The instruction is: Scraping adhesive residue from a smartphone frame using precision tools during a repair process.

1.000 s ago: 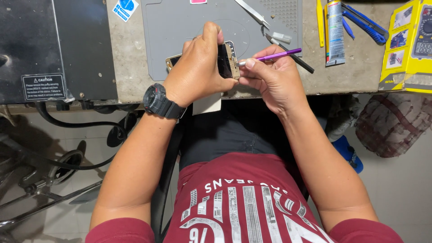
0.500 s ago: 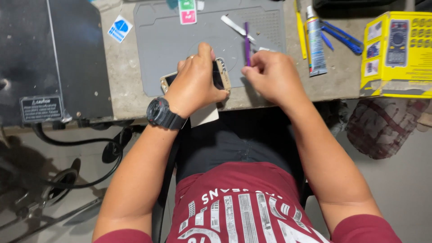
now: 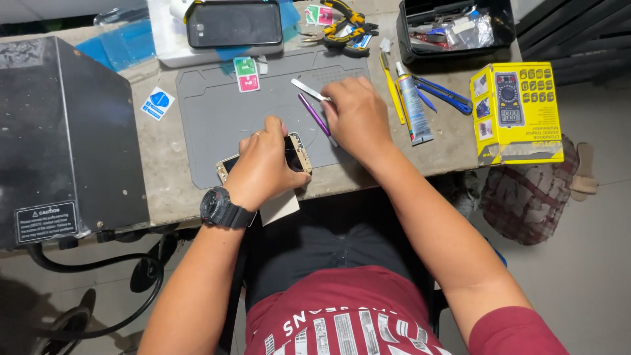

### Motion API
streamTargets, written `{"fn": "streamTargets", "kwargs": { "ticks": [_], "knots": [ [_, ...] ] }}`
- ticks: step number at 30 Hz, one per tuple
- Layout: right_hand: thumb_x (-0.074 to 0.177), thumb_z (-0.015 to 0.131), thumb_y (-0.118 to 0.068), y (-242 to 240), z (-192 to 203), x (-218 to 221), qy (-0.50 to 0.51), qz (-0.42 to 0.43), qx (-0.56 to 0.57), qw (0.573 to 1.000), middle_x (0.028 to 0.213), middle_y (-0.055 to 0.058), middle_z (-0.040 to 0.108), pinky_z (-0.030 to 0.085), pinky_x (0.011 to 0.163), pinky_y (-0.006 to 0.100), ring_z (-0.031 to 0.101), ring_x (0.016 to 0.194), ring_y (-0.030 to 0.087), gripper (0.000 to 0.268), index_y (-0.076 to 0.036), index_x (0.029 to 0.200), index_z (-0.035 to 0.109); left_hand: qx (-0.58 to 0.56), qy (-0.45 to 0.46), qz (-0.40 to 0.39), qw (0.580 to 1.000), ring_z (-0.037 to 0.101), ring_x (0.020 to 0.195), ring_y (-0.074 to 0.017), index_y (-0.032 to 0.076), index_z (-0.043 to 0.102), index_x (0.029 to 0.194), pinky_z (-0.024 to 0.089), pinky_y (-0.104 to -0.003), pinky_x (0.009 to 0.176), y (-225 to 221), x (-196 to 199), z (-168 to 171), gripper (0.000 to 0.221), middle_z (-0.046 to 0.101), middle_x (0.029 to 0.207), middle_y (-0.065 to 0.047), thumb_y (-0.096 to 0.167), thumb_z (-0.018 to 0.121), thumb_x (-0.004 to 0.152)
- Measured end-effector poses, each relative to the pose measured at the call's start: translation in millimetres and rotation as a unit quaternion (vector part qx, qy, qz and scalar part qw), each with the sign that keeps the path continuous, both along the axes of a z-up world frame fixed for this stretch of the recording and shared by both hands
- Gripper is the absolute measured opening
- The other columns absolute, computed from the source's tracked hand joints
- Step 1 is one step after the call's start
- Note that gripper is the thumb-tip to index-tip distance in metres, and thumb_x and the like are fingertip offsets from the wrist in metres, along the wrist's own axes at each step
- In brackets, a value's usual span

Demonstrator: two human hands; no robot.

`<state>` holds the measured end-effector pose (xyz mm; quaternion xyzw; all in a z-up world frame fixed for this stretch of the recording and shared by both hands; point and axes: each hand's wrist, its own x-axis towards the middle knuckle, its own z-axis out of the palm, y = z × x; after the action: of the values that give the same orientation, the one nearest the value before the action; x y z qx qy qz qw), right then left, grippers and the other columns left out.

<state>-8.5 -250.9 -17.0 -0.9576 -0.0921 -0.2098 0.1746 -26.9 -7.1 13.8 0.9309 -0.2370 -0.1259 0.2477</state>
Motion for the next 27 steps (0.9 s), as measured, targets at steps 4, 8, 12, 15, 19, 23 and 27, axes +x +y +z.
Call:
{"fn": "streamTargets", "kwargs": {
  "ticks": [4,8,12,15,19,23,27],
  "knots": [
    [0.095,0.088,-0.013,16,-3,20,0.016,0.006,-0.031,0.999,0.088,0.004,0.072,0.066,0.084,0.044,0.076,0.096,0.029,0.014,-0.016,0.108,0.084,0.006,0.010,0.007,1.000,0.080,0.111,-0.0515,0.009,0.047,0.127,0.052,-0.063,0.112,0,4,-4,0.085,0.081,0.102,-0.026,0.033,0.106,0.070],
    [0.102,0.081,-0.006,14,0,19,-0.010,0.018,0.012,1.000,0.095,0.012,0.071,0.065,0.083,0.048,0.076,0.096,0.036,0.022,-0.007,0.124,0.082,0.000,0.033,0.006,0.999,0.080,0.114,-0.0517,0.008,0.047,0.128,0.051,-0.065,0.113,0,4,1,0.085,0.082,0.105,-0.027,0.033,0.106,0.071],
    [0.110,0.082,0.000,7,14,-20,-0.012,0.092,0.317,0.944,0.102,0.015,0.071,0.067,0.088,0.041,0.079,0.098,0.030,0.031,-0.005,0.141,0.082,-0.005,0.036,0.002,0.999,0.080,0.113,-0.0526,0.007,0.047,0.127,0.051,-0.066,0.113,-1,5,-1,0.084,0.082,0.104,-0.027,0.032,0.105,0.071],
    [0.111,0.076,-0.001,19,18,-68,0.170,0.043,0.613,0.770,0.113,0.018,0.080,0.078,0.081,0.039,0.085,0.101,0.025,0.028,0.003,0.139,0.071,-0.005,0.016,0.005,1.000,0.080,0.111,-0.0528,0.007,0.048,0.127,0.052,-0.067,0.112,-2,4,-3,0.084,0.081,0.102,-0.028,0.031,0.105,0.071],
    [0.109,0.080,0.000,29,4,-95,0.176,0.032,0.647,0.741,0.114,0.022,0.087,0.079,0.086,0.037,0.089,0.105,0.024,0.019,0.006,0.126,0.074,-0.011,0.017,0.011,1.000,0.080,0.110,-0.0519,0.008,0.049,0.126,0.051,-0.066,0.112,-2,5,-11,0.085,0.081,0.101,-0.027,0.033,0.106,0.069],
    [0.108,0.080,0.008,36,-15,-105,0.083,0.077,0.613,0.782,0.124,0.030,0.082,0.078,0.090,0.041,0.087,0.113,0.038,0.018,0.009,0.118,0.065,-0.017,-0.010,0.004,1.000,0.080,0.107,-0.0517,0.007,0.048,0.126,0.053,-0.067,0.110,-3,4,-16,0.086,0.080,0.097,-0.026,0.032,0.108,0.070],
    [0.102,0.091,0.009,46,-19,-113,-0.013,0.100,0.453,0.886,0.115,0.027,0.086,0.076,0.083,0.045,0.089,0.103,0.041,0.019,0.009,0.108,0.074,-0.022,-0.024,0.004,0.999,0.080,0.103,-0.0506,0.007,0.049,0.124,0.054,-0.067,0.107,-3,3,-15,0.086,0.079,0.093,-0.025,0.031,0.109,0.068]
  ]
}}
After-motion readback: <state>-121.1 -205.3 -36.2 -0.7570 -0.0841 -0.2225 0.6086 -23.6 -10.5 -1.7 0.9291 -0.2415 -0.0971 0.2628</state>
